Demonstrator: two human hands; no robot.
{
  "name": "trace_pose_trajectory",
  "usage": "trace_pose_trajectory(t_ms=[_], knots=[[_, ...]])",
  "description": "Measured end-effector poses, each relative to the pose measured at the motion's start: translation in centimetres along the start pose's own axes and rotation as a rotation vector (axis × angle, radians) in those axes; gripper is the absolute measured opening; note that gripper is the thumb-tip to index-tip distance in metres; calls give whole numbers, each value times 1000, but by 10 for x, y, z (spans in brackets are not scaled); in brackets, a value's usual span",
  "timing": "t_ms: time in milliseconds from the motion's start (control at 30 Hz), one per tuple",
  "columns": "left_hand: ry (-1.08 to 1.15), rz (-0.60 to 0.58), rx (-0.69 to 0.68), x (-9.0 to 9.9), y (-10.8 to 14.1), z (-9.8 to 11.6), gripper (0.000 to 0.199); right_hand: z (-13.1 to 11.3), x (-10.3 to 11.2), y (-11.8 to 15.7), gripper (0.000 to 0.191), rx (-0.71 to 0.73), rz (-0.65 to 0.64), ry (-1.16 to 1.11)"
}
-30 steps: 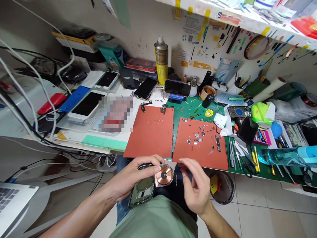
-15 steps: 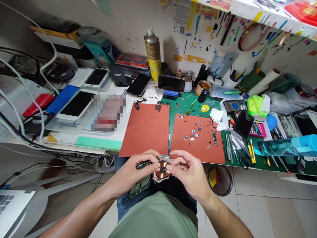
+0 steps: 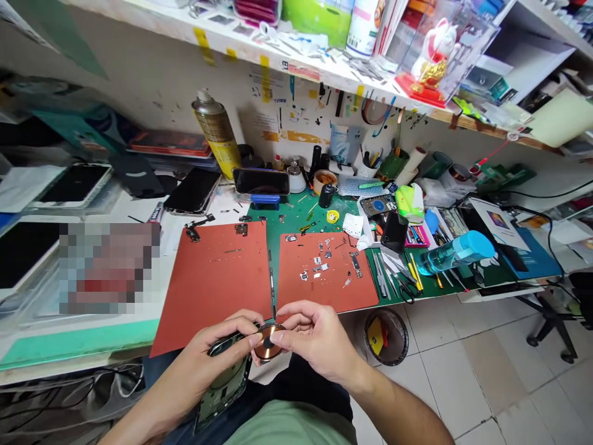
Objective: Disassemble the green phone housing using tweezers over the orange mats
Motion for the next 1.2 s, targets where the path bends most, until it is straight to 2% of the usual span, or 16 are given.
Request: trace_pose_trajectory(t_ms=[200,300,367,467,600,800,900,1000,1200], knots=[[118,-36,2,-8,0,2,33,5,8,3,45,-47,-9,46],[195,42,16,6,10,-7,32,-1,15,1,44,-39,12,54],[313,103,73,17,20,-22,35,-11,19,-4,41,-16,38,49],[542,194,153,33,40,-49,40,-33,18,-20,35,43,65,32],[733,296,204,48,66,-79,47,-65,3,-52,29,126,31,-52],[821,338,180,59,90,-96,49,-88,-12,-101,26,142,17,-107],[841,343,180,62,94,-102,50,-87,-18,-117,25,108,9,-108],[878,346,175,64,95,-106,49,-79,-35,-125,26,51,-37,-76],[971,348,113,68,96,-105,43,-34,-86,-139,25,-76,-50,44]])
Point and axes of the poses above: each hand's wrist, its own y-axis away from the middle knuckle, its own x-axis out of the back of the hand, z = x × y, the point moved 10 cm from there along -y, towards the middle knuckle, and after that the axes turned 1 degree about -x, right-handed, at the moved point
